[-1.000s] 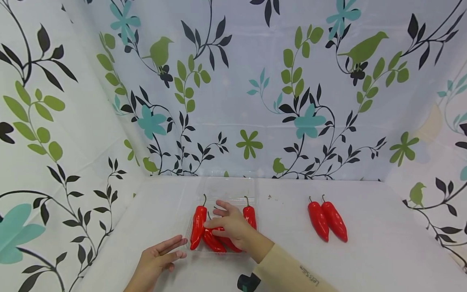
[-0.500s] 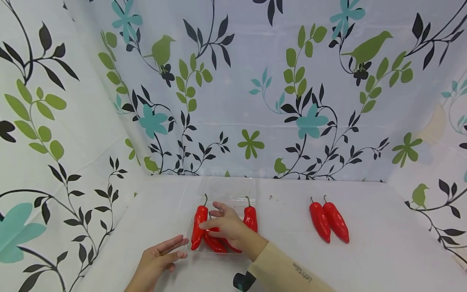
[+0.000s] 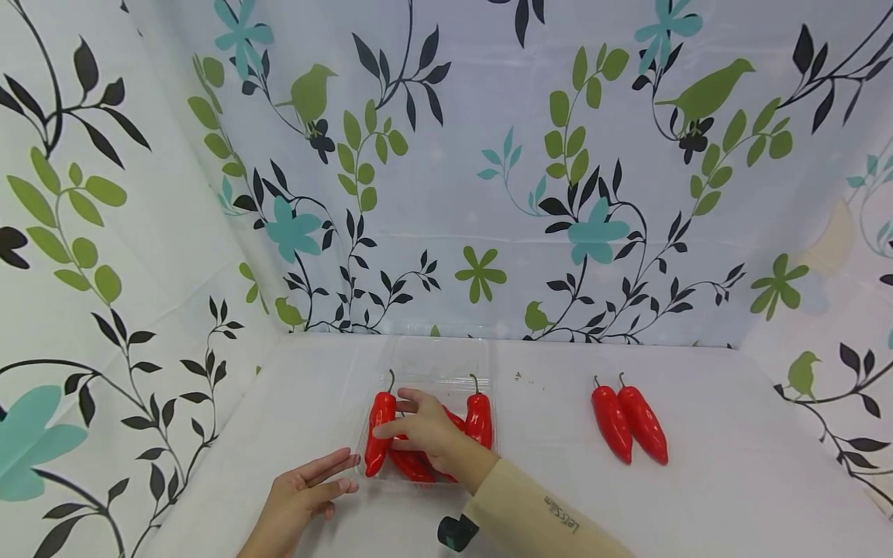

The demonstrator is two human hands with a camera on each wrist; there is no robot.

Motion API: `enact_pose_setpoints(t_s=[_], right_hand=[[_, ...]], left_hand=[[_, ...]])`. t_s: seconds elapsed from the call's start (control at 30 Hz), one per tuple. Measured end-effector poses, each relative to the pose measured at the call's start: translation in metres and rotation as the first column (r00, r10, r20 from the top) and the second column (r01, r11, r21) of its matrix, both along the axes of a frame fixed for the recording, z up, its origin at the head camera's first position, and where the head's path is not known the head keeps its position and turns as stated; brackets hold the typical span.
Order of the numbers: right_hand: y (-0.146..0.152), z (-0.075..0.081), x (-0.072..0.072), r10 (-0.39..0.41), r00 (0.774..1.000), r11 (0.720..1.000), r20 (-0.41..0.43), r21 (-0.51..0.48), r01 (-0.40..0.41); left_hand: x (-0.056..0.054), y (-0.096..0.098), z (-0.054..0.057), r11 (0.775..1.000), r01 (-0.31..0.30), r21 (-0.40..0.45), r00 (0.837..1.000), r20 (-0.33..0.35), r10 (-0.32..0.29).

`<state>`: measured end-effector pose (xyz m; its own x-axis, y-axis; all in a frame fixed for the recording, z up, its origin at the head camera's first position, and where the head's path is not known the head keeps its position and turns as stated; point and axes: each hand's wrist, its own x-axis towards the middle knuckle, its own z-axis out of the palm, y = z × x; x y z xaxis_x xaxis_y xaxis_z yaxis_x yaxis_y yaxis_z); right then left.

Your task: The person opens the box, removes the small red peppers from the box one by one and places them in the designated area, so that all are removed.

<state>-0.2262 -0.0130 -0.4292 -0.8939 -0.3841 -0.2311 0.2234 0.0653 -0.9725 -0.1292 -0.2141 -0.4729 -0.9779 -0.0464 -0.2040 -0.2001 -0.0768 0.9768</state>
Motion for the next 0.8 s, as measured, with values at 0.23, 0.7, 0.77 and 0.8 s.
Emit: enact_pose_setpoints(t_s=[0.23,0.7,0.77,0.8], right_hand=[[-0.003,-0.002,-0.001,-0.001,1.000,1.000,-0.007,0.020,0.001],[-0.013,-0.004,0.002,-0.010,0.999,0.995,-0.034,0.097,0.014],[-0.014,-0.004,0.004,-0.009,0.999,0.994,-0.040,0.112,0.013],[-0.015,-0.004,0.005,-0.009,0.999,0.993,-0.043,0.116,0.014]], left_hand=[[0.000,0.000,0.001,1.000,0.000,0.003,1.000,0.003,0.000],[0.000,0.000,0.002,1.000,-0.003,0.012,1.000,0.019,0.002],[0.001,0.000,0.002,1.000,-0.003,0.010,1.000,0.021,0.003],[0.001,0.000,0.003,1.000,-0.004,0.008,1.000,0.022,0.004]])
